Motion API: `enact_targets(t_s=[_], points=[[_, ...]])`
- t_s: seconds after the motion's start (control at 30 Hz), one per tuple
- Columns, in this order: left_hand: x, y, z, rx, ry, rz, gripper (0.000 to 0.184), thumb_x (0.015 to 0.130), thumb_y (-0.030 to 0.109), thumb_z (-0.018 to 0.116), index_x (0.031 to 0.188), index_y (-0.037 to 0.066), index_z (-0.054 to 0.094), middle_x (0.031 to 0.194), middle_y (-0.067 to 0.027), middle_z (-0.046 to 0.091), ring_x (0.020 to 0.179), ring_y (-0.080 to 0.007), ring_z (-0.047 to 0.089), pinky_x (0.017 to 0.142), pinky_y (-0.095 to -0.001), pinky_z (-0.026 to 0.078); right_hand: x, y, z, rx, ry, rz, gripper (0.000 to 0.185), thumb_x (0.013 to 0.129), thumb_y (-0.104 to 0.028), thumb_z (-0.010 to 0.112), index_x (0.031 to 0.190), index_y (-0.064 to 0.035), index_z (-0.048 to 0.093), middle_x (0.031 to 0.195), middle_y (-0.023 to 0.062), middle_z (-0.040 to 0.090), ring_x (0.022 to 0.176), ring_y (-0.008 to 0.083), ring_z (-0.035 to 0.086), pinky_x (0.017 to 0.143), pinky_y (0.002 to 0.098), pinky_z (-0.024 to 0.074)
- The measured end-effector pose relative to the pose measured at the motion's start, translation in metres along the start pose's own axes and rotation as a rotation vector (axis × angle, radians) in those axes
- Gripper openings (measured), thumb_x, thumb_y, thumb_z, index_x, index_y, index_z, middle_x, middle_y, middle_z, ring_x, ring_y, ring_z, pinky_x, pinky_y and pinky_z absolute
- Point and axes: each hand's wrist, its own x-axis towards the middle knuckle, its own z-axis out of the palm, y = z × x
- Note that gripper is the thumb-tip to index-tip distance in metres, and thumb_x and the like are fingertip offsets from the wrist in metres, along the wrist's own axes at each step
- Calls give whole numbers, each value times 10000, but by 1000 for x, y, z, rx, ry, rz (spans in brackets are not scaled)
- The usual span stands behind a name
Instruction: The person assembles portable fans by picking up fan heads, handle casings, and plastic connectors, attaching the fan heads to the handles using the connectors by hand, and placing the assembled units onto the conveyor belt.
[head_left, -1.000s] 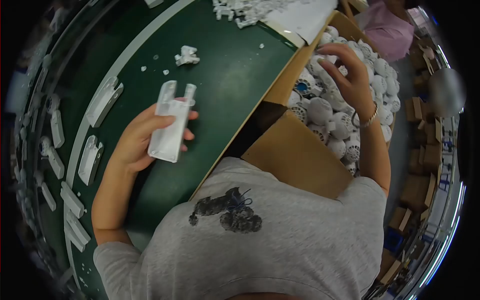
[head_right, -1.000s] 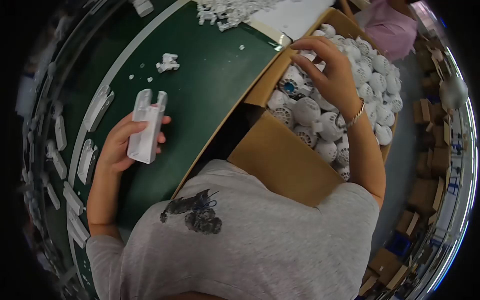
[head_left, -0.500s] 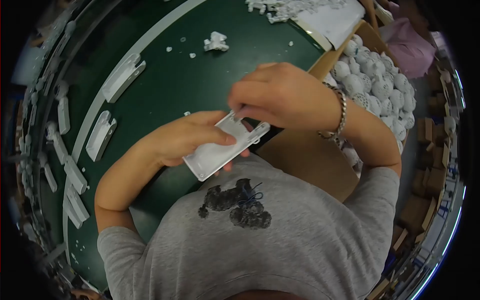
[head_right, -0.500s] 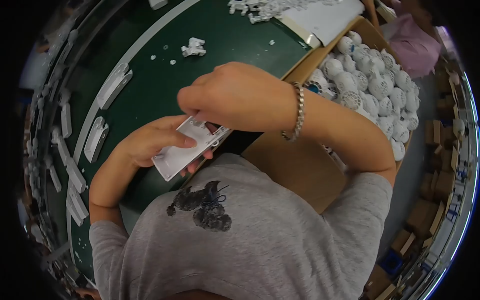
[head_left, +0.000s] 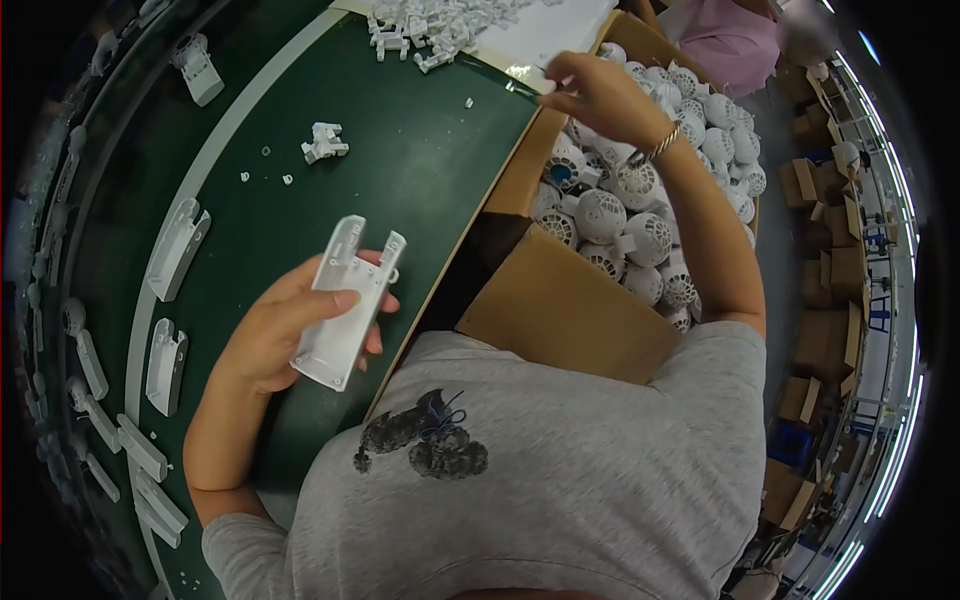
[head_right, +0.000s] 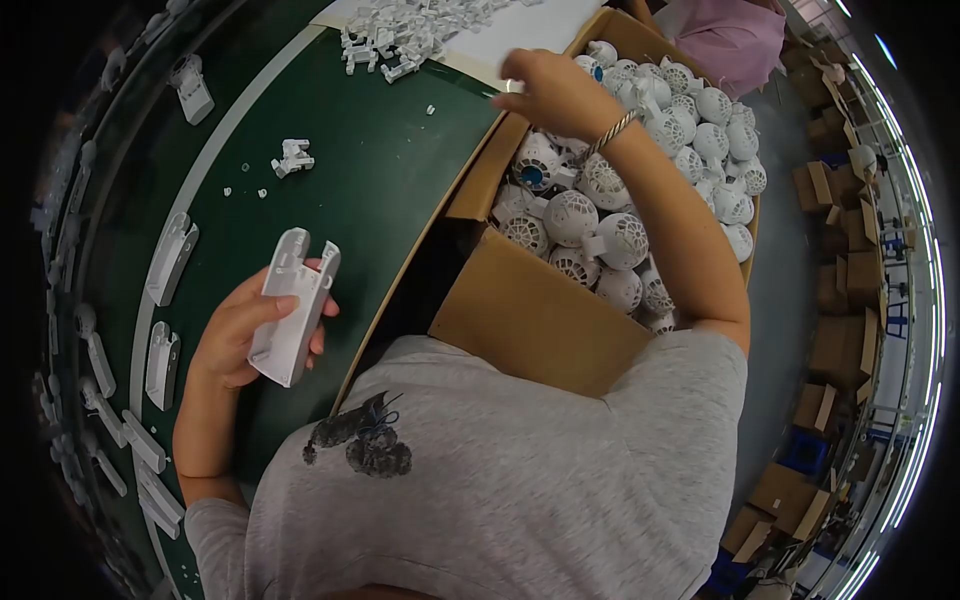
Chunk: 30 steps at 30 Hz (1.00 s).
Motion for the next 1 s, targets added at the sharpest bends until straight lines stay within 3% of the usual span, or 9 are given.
enact_targets(t_s=[0.13,0.27,0.43,0.5,0.63,0.67,0.7,0.9,1.0], points=[[7,8,-13,38,121,107,497,831,161,551,1248,-37,368,1015,-174,565,754,-209,618,613,-312,535,13,85,33,-351,-535,383,591,595,-250,754,1116,-51,559,1033,163,618,963,305,591,844,354,467],[9,14,-16,44,192,151,474,830,159,556,1226,-40,387,1023,-173,565,773,-202,621,619,-305,541,17,113,72,-284,-579,317,738,488,-265,791,1150,-47,547,1076,163,608,982,317,581,878,335,457],[-2,20,-28,80,277,183,469,837,194,538,1221,-27,385,1031,-171,564,754,-204,613,617,-313,539,9,111,14,11,-155,359,628,559,-272,763,1116,-70,555,964,120,627,791,222,623,676,316,507],[-8,21,-38,46,266,210,444,837,161,553,1206,-39,408,1051,-171,563,790,-198,621,634,-302,544,-4,87,-24,538,-77,410,559,679,-278,716,1161,-79,514,964,96,607,809,187,620,613,273,521],[-14,23,-45,38,276,265,433,847,172,546,1203,-37,416,1074,-162,556,823,-203,618,660,-311,547,-15,-10,-47,1561,-253,42,446,921,-312,436,1282,-61,367,1048,93,565,848,151,609,604,238,548],[-15,23,-47,30,271,279,425,850,170,542,1201,-35,418,1075,-159,556,828,-204,618,665,-312,547,-10,-11,-39,1660,-414,-9,525,925,-325,404,1365,-93,236,1206,205,470,1090,323,526,530,229,552],[-17,22,-49,20,271,293,417,853,168,538,1199,-33,421,1076,-155,555,834,-206,619,669,-313,547,-8,-27,-29,1740,-435,41,516,930,-315,394,1365,-88,234,1237,216,438,1108,345,505,511,211,544],[-32,12,-63,-77,251,320,368,860,163,554,1161,-22,452,1064,-133,563,860,-205,618,688,-322,552,6,-124,10,1477,-680,-21,857,657,-164,722,1360,-50,245,1289,170,423,1085,248,515,706,215,473],[-41,6,-64,-63,327,315,420,838,168,595,1185,-7,438,1030,-121,568,837,-203,624,672,-306,547,13,-154,17,1316,-689,-115,699,709,-199,689,1288,-17,341,1122,107,518,939,138,517,691,218,457]])
